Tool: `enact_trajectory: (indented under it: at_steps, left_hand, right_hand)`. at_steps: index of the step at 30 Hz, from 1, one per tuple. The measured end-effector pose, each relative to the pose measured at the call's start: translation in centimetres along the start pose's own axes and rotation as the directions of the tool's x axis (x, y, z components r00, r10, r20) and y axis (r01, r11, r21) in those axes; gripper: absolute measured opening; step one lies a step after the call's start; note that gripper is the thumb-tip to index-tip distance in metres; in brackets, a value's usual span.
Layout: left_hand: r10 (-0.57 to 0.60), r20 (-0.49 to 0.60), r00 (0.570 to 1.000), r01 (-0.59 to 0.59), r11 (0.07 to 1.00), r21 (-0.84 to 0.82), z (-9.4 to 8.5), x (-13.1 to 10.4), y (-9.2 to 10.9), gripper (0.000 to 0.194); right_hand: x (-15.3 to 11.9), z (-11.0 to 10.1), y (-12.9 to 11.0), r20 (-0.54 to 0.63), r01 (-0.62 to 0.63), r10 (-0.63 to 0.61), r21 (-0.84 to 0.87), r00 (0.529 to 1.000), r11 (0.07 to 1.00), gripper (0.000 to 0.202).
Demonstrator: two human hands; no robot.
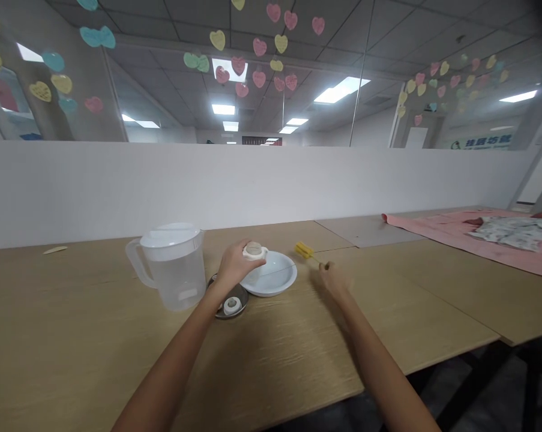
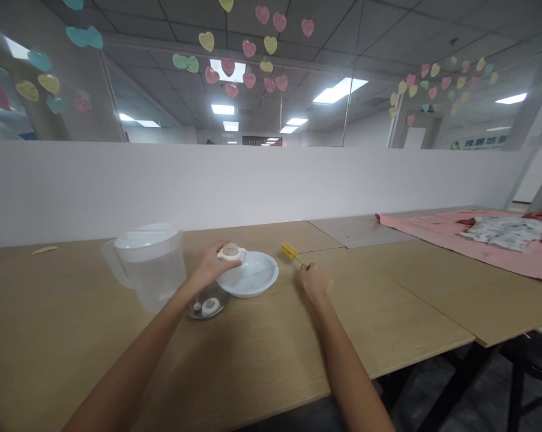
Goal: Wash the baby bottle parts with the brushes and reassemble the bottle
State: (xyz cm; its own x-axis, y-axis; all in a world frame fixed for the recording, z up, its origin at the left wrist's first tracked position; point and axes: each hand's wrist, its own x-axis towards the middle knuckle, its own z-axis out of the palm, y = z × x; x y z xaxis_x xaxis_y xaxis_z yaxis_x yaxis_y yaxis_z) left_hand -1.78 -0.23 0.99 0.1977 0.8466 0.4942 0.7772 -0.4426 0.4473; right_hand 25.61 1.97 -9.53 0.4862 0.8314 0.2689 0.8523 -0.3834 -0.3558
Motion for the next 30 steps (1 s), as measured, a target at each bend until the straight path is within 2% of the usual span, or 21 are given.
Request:
enact_trajectory:
  at_steps: [3, 5, 8, 10, 13, 16, 18, 21, 24, 26, 28, 30]
  left_hand:
    - [-0.013, 0.117, 0.993, 0.034, 0.982, -0.184, -0.3, -0.5, 1.4, 0.071]
    - [0.065, 0.141, 0.988, -0.040, 0.985, -0.168, -0.3, -1.0, 2.3, 0.071]
    - [0.259, 0.108, 0.960, -0.268, 0.961, 0.070, 0.0, -1.4, 2.9, 0.059]
    - [0.354, 0.112, 0.929, -0.371, 0.883, 0.288, 0.4, -1.4, 2.7, 0.042]
    - [0.416, 0.155, 0.896, -0.431, 0.732, 0.528, 0.9, -1.2, 2.0, 0.028]
    - [0.458, 0.199, 0.867, -0.479, 0.651, 0.588, 1.6, -0.9, 1.0, 0.028]
    - [0.469, 0.210, 0.858, -0.502, 0.673, 0.543, 1.9, -0.7, 0.5, 0.030]
    - [0.424, 0.157, 0.892, -0.451, 0.814, 0.367, 1.9, -0.7, 0.6, 0.036]
    - [0.312, 0.072, 0.947, -0.317, 0.944, 0.094, 1.1, -1.2, 2.1, 0.054]
    - [0.267, 0.101, 0.958, -0.262, 0.963, -0.058, 0.5, -1.9, 3.6, 0.062]
    - [0.295, 0.211, 0.932, -0.268, 0.952, -0.149, 0.2, -2.8, 5.0, 0.065]
    - [0.358, 0.326, 0.875, -0.307, 0.931, -0.197, 0.3, -3.6, 5.9, 0.062]
  right_hand:
    - [-0.8, 1.0, -1.1, 0.121, 0.126, -0.123, -0.018, 0.985, 0.992, 0.031]
    - [-1.6, 1.5, -2.0, 0.175, 0.215, -0.208, -0.021, 0.962, 0.976, 0.026]
    - [-2.4, 1.8, -3.1, 0.224, 0.308, -0.294, -0.028, 0.929, 0.951, 0.025]
    - [-2.6, 1.8, -3.4, 0.247, 0.337, -0.318, -0.034, 0.915, 0.941, 0.026]
    - [-2.6, 1.6, -3.4, 0.271, 0.347, -0.322, -0.046, 0.907, 0.937, 0.027]
    - [-2.6, 1.4, -3.3, 0.284, 0.345, -0.317, -0.056, 0.905, 0.937, 0.027]
    - [-2.6, 1.3, -3.3, 0.293, 0.346, -0.316, -0.057, 0.902, 0.936, 0.030]
    - [-2.6, 1.2, -3.5, 0.310, 0.349, -0.318, -0.050, 0.896, 0.936, 0.036]
    - [-2.8, 0.9, -3.6, 0.315, 0.347, -0.318, -0.039, 0.894, 0.937, 0.039]
    - [-2.9, 0.6, -3.6, 0.306, 0.339, -0.312, -0.035, 0.899, 0.940, 0.039]
    - [-3.1, 0.3, -3.7, 0.301, 0.327, -0.301, -0.037, 0.905, 0.944, 0.035]
    - [-3.3, -0.1, -3.8, 0.300, 0.312, -0.285, -0.045, 0.910, 0.949, 0.032]
